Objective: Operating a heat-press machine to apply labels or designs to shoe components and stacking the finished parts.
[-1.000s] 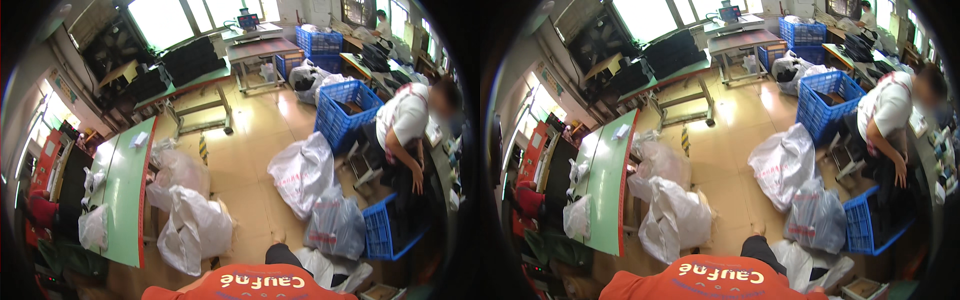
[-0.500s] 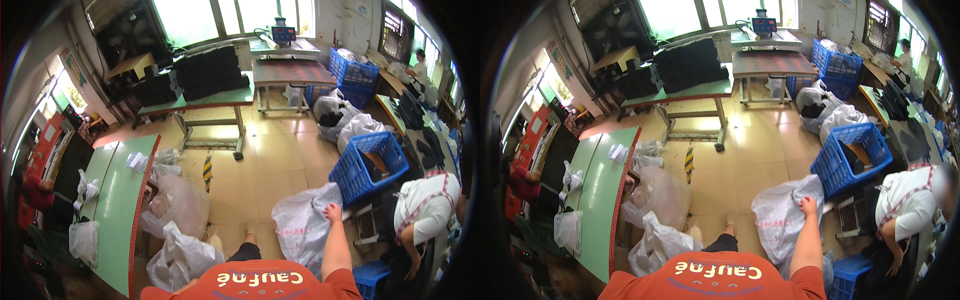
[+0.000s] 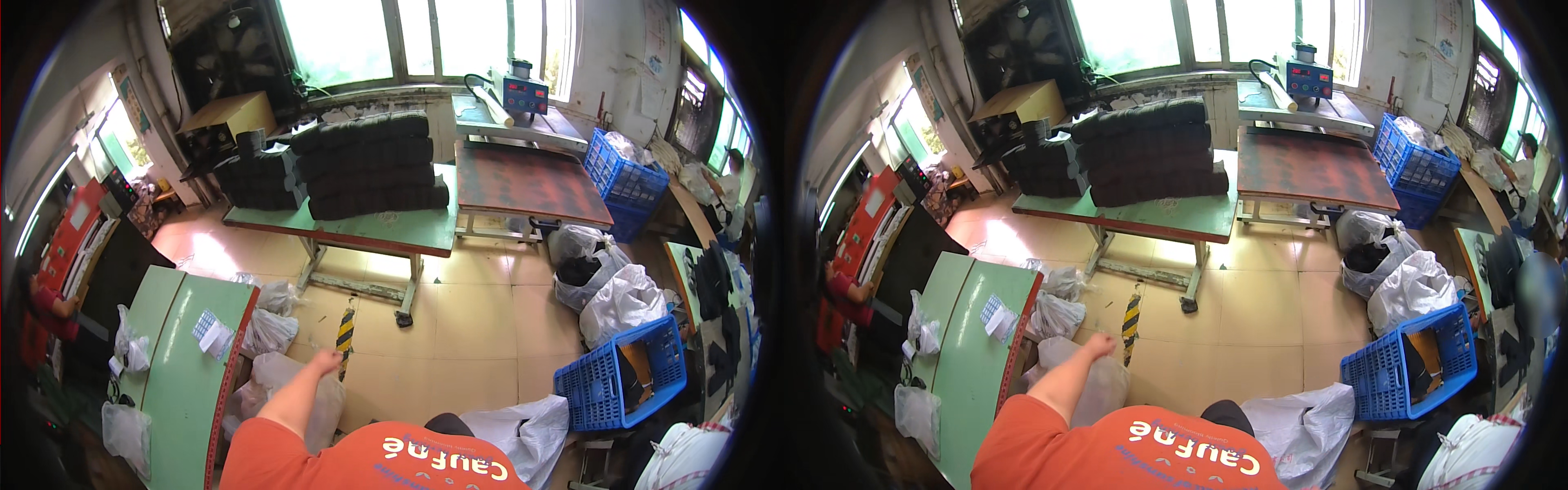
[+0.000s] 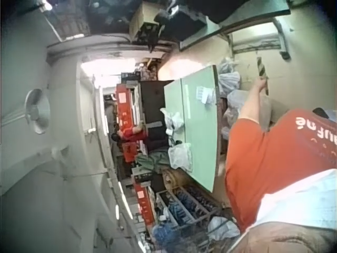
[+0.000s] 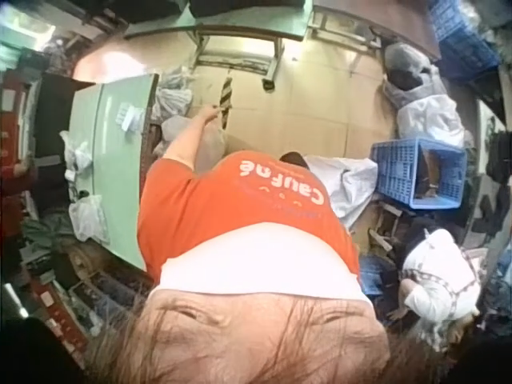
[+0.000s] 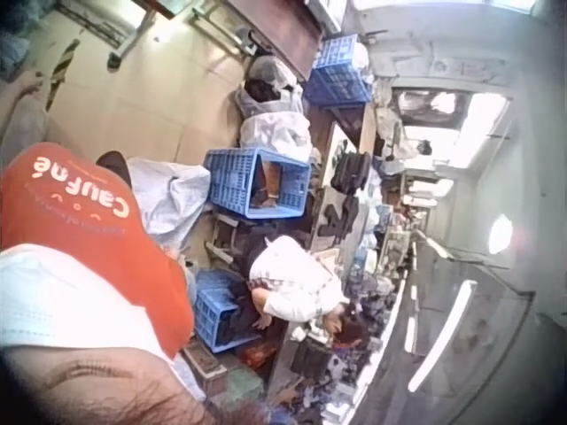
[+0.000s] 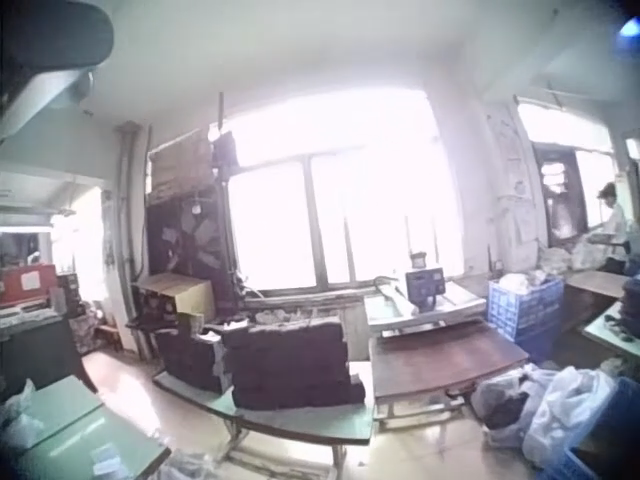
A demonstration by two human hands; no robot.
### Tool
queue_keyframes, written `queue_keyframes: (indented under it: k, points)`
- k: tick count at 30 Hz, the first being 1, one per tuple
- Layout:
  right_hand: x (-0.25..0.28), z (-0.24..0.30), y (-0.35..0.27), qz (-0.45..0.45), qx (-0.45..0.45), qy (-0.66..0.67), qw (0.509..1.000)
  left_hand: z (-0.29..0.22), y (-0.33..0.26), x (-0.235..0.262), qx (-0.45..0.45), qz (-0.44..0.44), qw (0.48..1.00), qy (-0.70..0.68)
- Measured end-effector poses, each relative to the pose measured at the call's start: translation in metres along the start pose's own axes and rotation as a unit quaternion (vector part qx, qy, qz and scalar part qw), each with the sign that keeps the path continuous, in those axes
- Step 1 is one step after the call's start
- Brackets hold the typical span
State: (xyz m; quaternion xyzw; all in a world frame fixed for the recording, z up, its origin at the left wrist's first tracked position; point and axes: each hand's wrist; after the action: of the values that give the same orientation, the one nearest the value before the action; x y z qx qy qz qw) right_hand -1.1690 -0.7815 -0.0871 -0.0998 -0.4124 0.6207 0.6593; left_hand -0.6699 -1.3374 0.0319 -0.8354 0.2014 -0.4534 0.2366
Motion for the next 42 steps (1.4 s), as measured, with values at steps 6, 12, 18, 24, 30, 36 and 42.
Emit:
queue_keyframes:
  k: [6,12,18,24,30,36,42]
  points:
    - [-0.056,0.102,0.025,0.026,0.106,-0.017,0.994,-0.229,0.071,0.104,-0.162,-0.036,0.979,-0.117]
    - [-0.168,0.221,0.032,0.107,0.213,-0.042,0.97,-0.305,0.111,0.207,-0.263,-0.209,0.931,-0.142]
    - [-0.28,0.368,0.059,0.185,0.517,-0.022,0.835,-0.341,0.139,0.313,-0.227,-0.498,0.835,-0.061]
    - [-0.347,0.482,-0.086,0.239,0.607,-0.009,0.758,-0.341,0.155,0.404,-0.077,-0.617,0.774,0.121]
    - [-0.359,0.483,-0.095,0.264,0.552,-0.105,0.784,-0.35,0.208,0.431,-0.06,-0.584,0.793,0.165]
    - [-0.387,0.512,-0.147,0.247,0.557,-0.125,0.783,-0.333,0.218,0.455,-0.171,-0.433,0.856,-0.226]
    - [-0.439,0.531,-0.154,0.31,0.582,-0.15,0.737,-0.341,0.222,0.471,-0.197,-0.292,0.902,-0.251]
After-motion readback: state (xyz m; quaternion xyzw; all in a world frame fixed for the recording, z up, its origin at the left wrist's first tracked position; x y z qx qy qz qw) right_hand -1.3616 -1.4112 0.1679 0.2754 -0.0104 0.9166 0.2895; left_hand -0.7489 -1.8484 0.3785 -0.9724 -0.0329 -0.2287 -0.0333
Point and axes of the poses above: each hand's wrist, its own y-axis towards the middle knuckle, its own x-axis out of the back of the hand, z = x × y, and after that the axes turned 12 degrees about x, right-handed
